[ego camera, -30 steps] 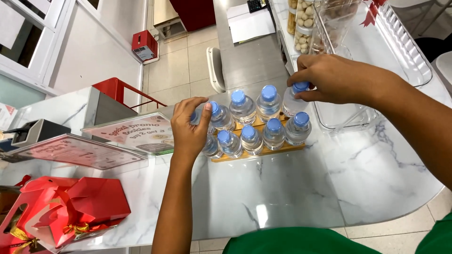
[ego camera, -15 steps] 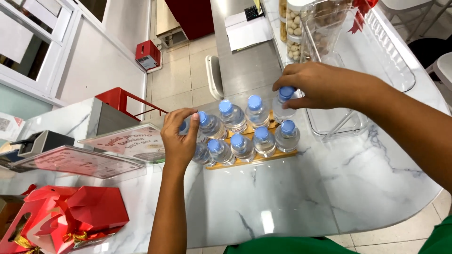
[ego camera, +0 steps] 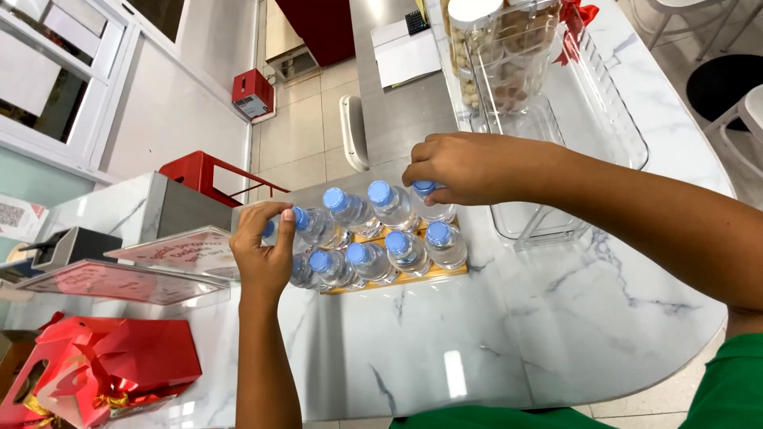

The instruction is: The person organizes water bottles on a tray and places packaged cookies into a display case at a shop counter.

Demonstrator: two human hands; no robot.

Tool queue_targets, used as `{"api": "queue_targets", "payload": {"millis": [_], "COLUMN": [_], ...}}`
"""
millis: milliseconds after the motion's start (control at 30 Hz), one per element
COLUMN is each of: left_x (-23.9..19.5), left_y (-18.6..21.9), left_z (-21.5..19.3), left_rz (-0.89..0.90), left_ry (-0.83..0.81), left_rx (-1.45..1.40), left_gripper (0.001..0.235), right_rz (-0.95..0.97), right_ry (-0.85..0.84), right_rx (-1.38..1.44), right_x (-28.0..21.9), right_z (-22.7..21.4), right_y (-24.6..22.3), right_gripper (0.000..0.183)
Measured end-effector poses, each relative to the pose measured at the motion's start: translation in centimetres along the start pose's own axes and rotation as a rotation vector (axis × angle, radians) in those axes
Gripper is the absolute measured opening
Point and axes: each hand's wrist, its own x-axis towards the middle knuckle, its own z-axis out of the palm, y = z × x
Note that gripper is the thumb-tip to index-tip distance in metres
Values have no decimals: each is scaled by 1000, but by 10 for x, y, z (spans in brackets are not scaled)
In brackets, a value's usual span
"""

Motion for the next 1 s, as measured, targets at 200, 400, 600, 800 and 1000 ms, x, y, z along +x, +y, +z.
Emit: {"api": "queue_targets", "payload": {"millis": [200,400,600,800,1000], "left_x": [0,-1,-1,-1,0], "left_y": [2,-5,-3,-9,-12], "left_z": [-3,-3,-8,-11,-13], "left_rz": [-10,53,80,87,79], "left_ry": [-14,-8,-48,-69,-111], "left_rx": [-7,-48,42,51,40], "left_gripper": [15,18,30,34,38], "right_rz": [-114,-127,-114,-231,-144], "right_ry": [162,214,162,339,187], "right_rx": [-5,-130,-227,-276,-329], "right_x": [-2,21,44,65,100], "right_z": [11,-4,15,6,22], "right_y": [11,-21,-25,-54,-67], "right_gripper": [62,51,45,49,39]}}
